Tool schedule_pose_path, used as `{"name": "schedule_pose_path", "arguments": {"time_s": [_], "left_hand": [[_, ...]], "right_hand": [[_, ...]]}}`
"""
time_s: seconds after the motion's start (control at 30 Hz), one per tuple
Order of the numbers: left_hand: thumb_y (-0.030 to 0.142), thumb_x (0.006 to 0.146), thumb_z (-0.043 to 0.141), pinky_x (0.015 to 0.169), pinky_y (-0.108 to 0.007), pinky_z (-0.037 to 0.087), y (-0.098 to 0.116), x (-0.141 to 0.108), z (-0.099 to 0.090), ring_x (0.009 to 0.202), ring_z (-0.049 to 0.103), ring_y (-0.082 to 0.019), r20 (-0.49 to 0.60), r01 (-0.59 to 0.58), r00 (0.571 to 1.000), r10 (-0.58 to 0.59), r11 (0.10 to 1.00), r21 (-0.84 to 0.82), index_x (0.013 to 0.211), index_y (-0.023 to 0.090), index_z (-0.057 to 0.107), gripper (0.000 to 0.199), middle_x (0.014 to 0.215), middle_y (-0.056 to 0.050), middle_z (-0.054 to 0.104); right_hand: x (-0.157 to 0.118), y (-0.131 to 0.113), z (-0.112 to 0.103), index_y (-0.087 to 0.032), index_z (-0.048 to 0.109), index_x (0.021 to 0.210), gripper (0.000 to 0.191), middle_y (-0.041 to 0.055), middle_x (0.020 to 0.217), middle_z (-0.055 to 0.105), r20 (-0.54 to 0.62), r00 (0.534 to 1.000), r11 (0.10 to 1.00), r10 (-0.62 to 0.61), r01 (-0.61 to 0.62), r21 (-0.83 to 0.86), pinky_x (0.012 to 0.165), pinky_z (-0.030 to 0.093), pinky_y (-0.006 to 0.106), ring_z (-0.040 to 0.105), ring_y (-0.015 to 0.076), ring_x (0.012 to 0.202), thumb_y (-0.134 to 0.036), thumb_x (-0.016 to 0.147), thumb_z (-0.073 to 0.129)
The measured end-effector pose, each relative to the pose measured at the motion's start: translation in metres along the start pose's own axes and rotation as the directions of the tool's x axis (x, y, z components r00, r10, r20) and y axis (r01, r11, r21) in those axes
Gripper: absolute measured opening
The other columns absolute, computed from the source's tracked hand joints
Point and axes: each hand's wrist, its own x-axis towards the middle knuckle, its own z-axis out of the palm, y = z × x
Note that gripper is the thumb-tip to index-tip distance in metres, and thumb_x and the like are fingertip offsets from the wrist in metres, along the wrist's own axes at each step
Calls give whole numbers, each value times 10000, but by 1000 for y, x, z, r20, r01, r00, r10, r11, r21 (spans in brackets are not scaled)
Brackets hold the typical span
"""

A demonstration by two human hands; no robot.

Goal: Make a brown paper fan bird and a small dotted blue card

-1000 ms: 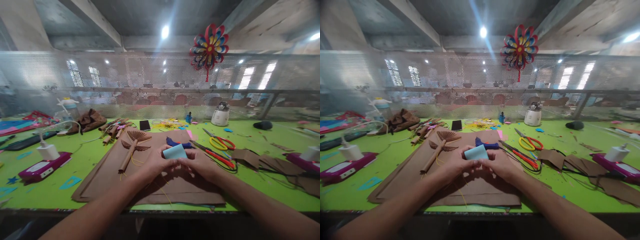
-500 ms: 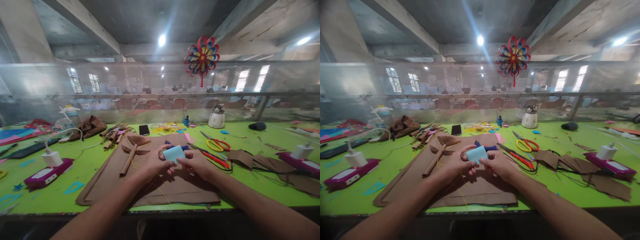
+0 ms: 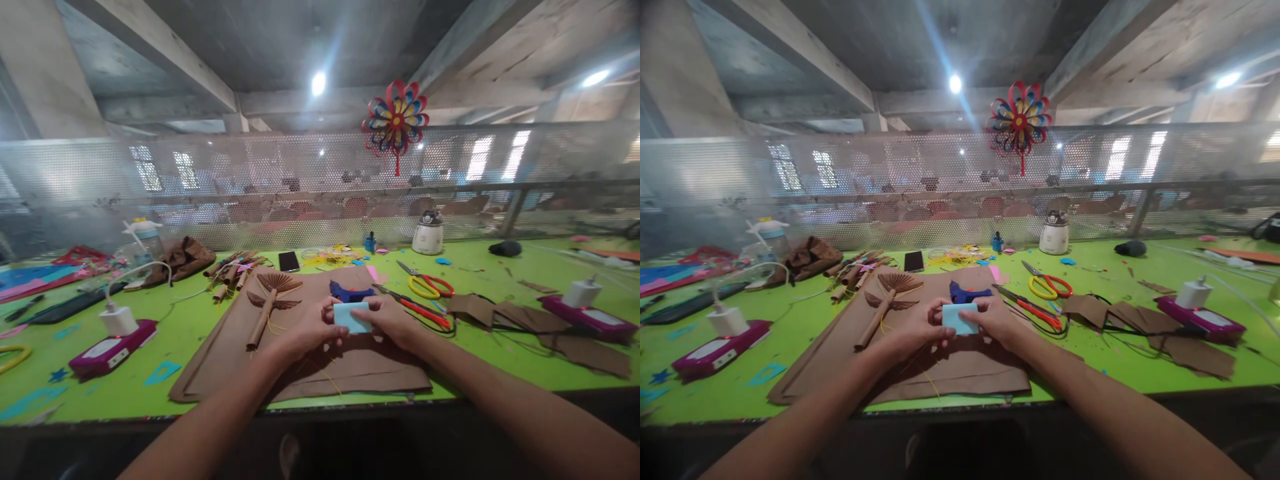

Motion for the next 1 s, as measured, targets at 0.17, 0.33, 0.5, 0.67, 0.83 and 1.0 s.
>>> {"name": "schedule_pose_path", "arguments": {"time_s": [0.17, 0.33, 0.5, 0.67, 0.83, 1.0], "left_hand": [[279, 623, 759, 408, -159, 357, 1, 1, -3, 473, 547, -78, -47, 29, 998, -30, 999, -18, 951, 142, 517, 431, 694, -27, 635], [362, 662, 720, 470, -182, 356, 1, 6, -11, 478, 506, -74, -265, -40, 964, 31, 999, -29, 797, 127, 569, 309, 600, -2, 590], [405, 690, 693, 522, -201, 360, 3, 7, -17, 528, 479, -85, -405, -125, 907, 119, 992, 12, 695, 132, 584, 295, 588, 14, 543], [426, 680, 721, 609, -219, 418, 7, 4, -9, 620, 522, -101, -288, -154, 954, 83, 960, -233, 783, 143, 615, 319, 712, -4, 583], [420, 725, 697, 705, -259, 449, 2, 2, -3, 735, 584, -147, -24, -25, 1000, 19, 960, -279, 864, 99, 647, 353, 825, -83, 642], [444, 752, 662, 612, -230, 431, -2, 2, -6, 680, 575, -136, 9, 34, 999, -33, 969, -246, 874, 68, 651, 396, 831, -120, 652]], "right_hand": [[8, 8, -5, -170, 507, 625, 413, -68, 461, 426, -29, 998, 995, -63, 65, 72, 381, 219, 201, 326, 56, 382, -552, 757, 592], [2, -2, -4, -149, 554, 625, 452, -21, 503, 527, 16, 997, 997, -80, 80, 3, 404, 263, 197, 391, 64, 413, -573, 779, 551], [-5, -9, 0, -135, 606, 667, 446, -12, 536, 542, 178, 983, 986, -38, 66, -153, 414, 330, 199, 441, 76, 437, -564, 778, 555], [-6, -6, -1, -127, 616, 699, 435, -2, 587, 567, 235, 971, 991, -35, 64, -120, 446, 356, 194, 481, 78, 484, -552, 778, 573], [-7, -6, -2, -122, 622, 764, 409, 2, 632, 587, 261, 965, 996, -32, 7, 94, 489, 378, 192, 505, 66, 500, -529, 785, 597], [-8, -7, -1, -124, 632, 769, 415, -1, 614, 591, 266, 963, 998, -48, 56, -22, 478, 380, 207, 495, 73, 478, -534, 797, 577]]}}
